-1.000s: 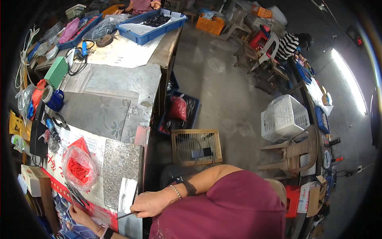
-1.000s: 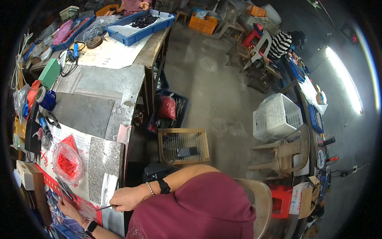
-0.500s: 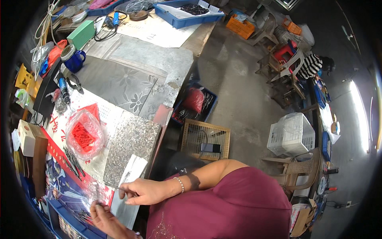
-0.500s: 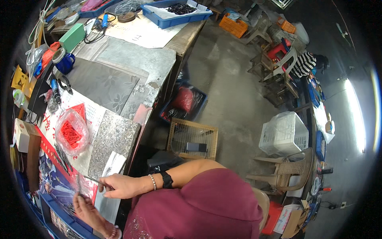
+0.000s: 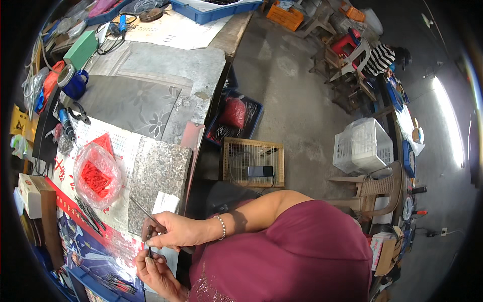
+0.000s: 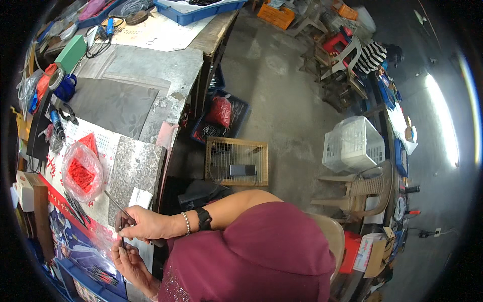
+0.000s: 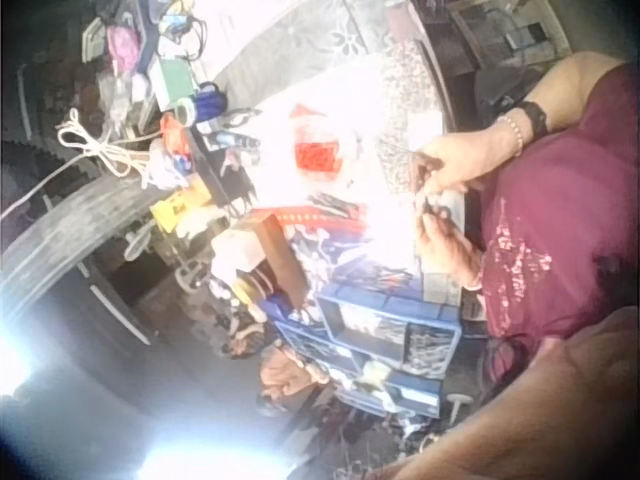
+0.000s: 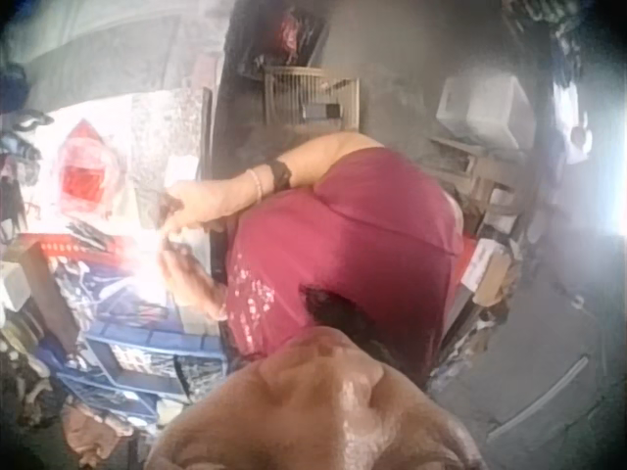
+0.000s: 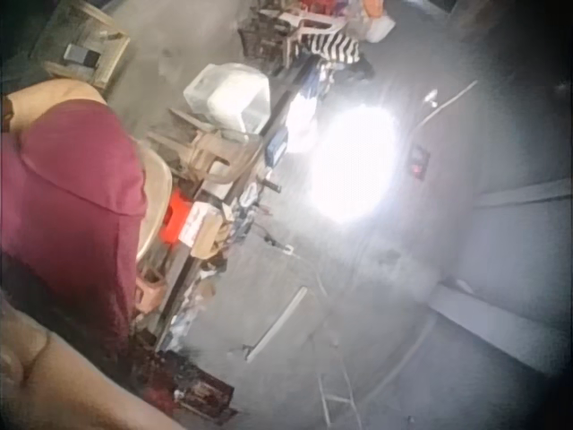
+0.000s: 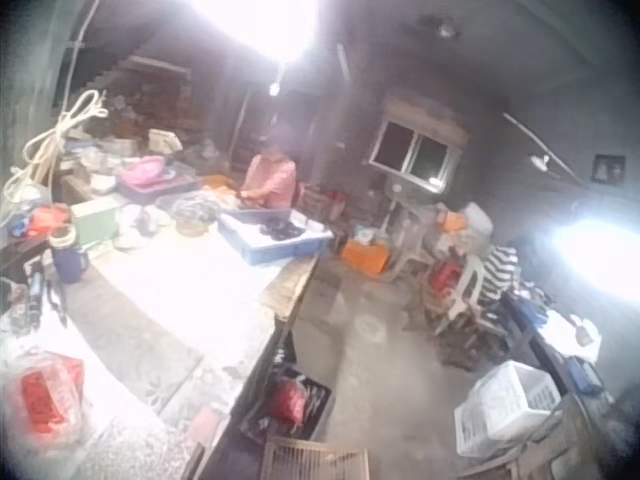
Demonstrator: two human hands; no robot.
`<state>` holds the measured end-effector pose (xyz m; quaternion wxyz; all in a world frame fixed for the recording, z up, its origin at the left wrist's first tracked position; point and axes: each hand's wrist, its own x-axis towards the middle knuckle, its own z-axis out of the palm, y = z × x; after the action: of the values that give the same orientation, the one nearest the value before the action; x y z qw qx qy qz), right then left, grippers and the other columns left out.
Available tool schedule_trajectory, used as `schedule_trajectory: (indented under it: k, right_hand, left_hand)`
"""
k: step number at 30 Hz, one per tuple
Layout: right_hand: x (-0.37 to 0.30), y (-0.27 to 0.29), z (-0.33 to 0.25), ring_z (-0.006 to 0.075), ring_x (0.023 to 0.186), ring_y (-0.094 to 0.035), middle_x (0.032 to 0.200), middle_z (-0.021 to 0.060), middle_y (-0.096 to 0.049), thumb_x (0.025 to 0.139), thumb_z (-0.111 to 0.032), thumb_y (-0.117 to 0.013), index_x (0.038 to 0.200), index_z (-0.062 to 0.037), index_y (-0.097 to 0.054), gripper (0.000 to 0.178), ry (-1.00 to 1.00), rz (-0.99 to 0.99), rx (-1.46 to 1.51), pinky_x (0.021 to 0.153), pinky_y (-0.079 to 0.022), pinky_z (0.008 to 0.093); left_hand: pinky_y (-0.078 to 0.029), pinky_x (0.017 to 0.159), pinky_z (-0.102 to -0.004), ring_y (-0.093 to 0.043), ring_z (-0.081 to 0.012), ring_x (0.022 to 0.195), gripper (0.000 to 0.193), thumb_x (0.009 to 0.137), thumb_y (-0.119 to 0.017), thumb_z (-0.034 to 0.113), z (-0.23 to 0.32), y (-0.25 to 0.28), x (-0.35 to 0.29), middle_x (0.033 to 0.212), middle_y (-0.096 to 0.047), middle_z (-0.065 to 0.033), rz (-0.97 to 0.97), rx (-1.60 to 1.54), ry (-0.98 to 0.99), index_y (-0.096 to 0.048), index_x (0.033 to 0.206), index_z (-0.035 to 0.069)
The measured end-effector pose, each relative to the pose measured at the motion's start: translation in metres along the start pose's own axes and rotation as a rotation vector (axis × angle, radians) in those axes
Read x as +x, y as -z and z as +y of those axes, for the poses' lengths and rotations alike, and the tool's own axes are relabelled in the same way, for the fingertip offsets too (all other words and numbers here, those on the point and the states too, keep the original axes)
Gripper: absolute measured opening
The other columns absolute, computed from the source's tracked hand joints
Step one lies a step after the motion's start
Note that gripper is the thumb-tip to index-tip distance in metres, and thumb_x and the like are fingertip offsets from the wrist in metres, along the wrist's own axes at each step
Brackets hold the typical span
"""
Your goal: The person repeatedly picks a red plastic sleeve and a metal rod from a workbench, slides the sleeve onto the rod, and places the assembled pair into a blue bin. The cycle continues with multiple identical units.
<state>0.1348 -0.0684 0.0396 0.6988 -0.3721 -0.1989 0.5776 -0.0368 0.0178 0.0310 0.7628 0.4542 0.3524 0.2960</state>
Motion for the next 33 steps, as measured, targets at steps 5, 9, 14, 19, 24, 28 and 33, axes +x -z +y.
schedule_trajectory:
  k: [5,9,14,19,24,28,33]
  right_hand:
    - [-0.001,0.001,-0.015,0.004,0.049,-0.049,0.08,0.0011,-0.06,0.09,-0.01,-0.064,0.108,-0.0009,-0.057,0.021,-0.104,-0.049,-0.127,0.044,-0.04,0.0199]
    - [-0.005,0.007,-0.047,0.0077,0.075,-0.058,0.09,0.003,-0.059,0.089,-0.012,-0.065,0.113,-0.0014,-0.057,0.027,-0.246,-0.08,-0.38,0.064,-0.048,0.0228]
    - [0.017,0.039,-0.098,0.0038,0.058,-0.052,0.077,-0.0005,-0.061,0.091,-0.006,-0.061,0.103,0.0,-0.061,0.013,0.089,0.147,-0.79,0.052,-0.042,0.0187]
    - [0.069,0.044,-0.127,0.0053,0.059,-0.048,0.069,0.0033,-0.058,0.092,-0.006,-0.061,0.093,0.003,-0.062,0.009,0.332,0.07,-1.285,0.054,-0.038,0.023]
    - [0.146,0.031,-0.105,0.0278,0.063,-0.059,0.076,0.0148,-0.064,0.087,-0.009,-0.061,0.092,0.0022,-0.062,0.012,0.493,-0.254,-1.536,0.06,-0.046,0.0379]
    - [0.189,0.027,-0.074,0.0387,0.075,-0.062,0.079,0.0187,-0.065,0.084,-0.008,-0.056,0.089,0.0025,-0.06,0.012,0.552,-0.435,-1.832,0.069,-0.048,0.0465]
    - [0.21,0.028,-0.051,0.041,0.079,-0.062,0.075,0.0239,-0.062,0.076,-0.014,-0.061,0.075,0.0029,-0.059,0.016,0.214,-0.449,-1.918,0.071,-0.048,0.05]
  left_hand:
    - [-0.045,0.068,-0.023,-0.055,-0.0122,0.078,0.028,0.091,-0.062,0.004,0.001,-0.011,-0.005,0.097,-0.058,-0.0083,0.071,-0.121,-0.062,-0.052,0.117,0.0]
    - [-0.046,0.062,-0.0265,-0.057,-0.0136,0.073,0.021,0.089,-0.063,0.004,0.007,-0.011,-0.016,0.099,-0.058,-0.0084,0.157,-0.227,-0.109,-0.056,0.108,-0.002]
    - [-0.048,0.065,-0.0272,-0.059,-0.0141,0.071,0.011,0.091,-0.058,-0.002,0.013,-0.013,-0.025,0.097,-0.056,-0.0079,0.199,-0.29,-0.102,-0.061,0.101,-0.005]
    - [-0.049,0.073,-0.0258,-0.059,-0.0147,0.081,0.014,0.091,-0.062,0.003,0.015,-0.016,-0.026,0.099,-0.057,-0.009,0.109,-0.227,-0.203,-0.063,0.103,-0.005]
    - [-0.051,0.075,-0.0272,-0.062,-0.0165,0.088,0.014,0.093,-0.06,0.004,0.015,-0.013,-0.035,0.105,-0.062,-0.0121,0.175,-0.193,-0.191,-0.064,0.104,-0.004]
    - [-0.052,0.076,-0.0281,-0.063,-0.0163,0.086,0.015,0.094,-0.06,0.005,0.015,-0.008,-0.043,0.102,-0.066,-0.0121,0.195,-0.133,-0.15,-0.064,0.106,-0.003]
    - [-0.051,0.076,-0.0272,-0.063,-0.0148,0.082,0.016,0.095,-0.06,0.007,0.015,0.001,-0.047,0.098,-0.067,-0.0116,0.224,-0.156,-0.103,-0.063,0.108,-0.003]
